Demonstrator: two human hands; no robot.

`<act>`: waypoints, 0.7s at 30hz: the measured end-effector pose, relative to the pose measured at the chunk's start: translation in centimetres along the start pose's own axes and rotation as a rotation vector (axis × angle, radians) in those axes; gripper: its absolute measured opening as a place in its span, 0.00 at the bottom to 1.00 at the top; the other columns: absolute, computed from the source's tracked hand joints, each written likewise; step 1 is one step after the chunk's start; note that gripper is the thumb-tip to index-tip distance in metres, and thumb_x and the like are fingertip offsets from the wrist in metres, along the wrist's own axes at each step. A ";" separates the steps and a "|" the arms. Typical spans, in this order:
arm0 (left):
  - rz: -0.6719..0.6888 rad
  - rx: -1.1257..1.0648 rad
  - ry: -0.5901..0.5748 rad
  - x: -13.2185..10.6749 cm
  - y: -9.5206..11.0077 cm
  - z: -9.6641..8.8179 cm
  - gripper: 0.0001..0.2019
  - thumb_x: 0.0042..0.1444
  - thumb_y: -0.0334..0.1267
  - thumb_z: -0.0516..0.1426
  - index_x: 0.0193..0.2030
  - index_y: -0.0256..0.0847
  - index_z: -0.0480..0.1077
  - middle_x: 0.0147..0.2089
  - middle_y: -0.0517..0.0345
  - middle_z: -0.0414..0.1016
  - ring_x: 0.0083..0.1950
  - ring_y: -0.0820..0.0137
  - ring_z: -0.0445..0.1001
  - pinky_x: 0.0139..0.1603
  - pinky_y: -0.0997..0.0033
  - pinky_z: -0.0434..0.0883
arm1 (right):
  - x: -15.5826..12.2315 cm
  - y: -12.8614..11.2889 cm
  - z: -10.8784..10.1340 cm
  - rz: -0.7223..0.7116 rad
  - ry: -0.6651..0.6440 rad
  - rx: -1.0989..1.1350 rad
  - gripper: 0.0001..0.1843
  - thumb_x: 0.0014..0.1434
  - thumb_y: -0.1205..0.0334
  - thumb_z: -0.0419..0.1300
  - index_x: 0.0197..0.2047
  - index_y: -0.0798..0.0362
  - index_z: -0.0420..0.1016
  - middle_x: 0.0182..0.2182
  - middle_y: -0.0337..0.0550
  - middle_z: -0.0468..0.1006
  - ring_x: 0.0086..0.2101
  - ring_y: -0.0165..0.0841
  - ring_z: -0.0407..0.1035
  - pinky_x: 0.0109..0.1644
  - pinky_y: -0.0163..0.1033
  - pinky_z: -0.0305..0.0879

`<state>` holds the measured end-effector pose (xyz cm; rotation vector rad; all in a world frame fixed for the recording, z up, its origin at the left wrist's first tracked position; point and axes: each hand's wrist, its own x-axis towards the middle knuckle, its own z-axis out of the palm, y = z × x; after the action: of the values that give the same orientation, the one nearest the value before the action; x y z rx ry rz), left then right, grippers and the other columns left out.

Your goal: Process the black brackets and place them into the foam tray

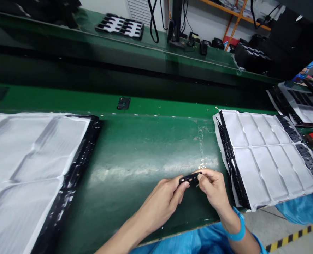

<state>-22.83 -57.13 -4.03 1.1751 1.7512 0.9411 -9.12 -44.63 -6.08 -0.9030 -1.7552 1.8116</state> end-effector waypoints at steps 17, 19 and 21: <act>-0.021 -0.071 -0.070 1.1 0.0 -0.3 0.18 0.73 0.44 0.44 0.34 0.42 0.65 0.24 0.63 0.70 0.25 0.70 0.71 0.33 0.70 0.66 | -0.5 -1.0 -2.7 -0.103 -0.096 -0.408 0.12 0.70 0.56 0.58 0.45 0.54 0.80 0.30 0.40 0.76 0.28 0.32 0.69 0.34 0.36 0.64; -0.016 -0.076 -0.036 1.1 0.0 -0.3 0.19 0.74 0.45 0.44 0.34 0.42 0.65 0.27 0.62 0.70 0.29 0.68 0.72 0.37 0.68 0.67 | -0.4 -0.9 -2.3 -0.070 -0.148 -0.389 0.16 0.73 0.55 0.55 0.37 0.53 0.76 0.23 0.36 0.71 0.24 0.32 0.67 0.30 0.35 0.62; -0.007 -0.117 0.019 1.0 0.0 -0.2 0.16 0.74 0.45 0.44 0.41 0.41 0.68 0.30 0.61 0.71 0.33 0.67 0.73 0.39 0.67 0.67 | -0.4 -0.7 -1.9 -0.050 -0.161 -0.360 0.17 0.74 0.55 0.53 0.36 0.53 0.74 0.21 0.35 0.71 0.23 0.32 0.68 0.29 0.35 0.61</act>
<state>-23.27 -56.24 -4.10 1.0878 1.6907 1.0389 -7.55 -43.51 -5.23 -0.8530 -2.2336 1.6021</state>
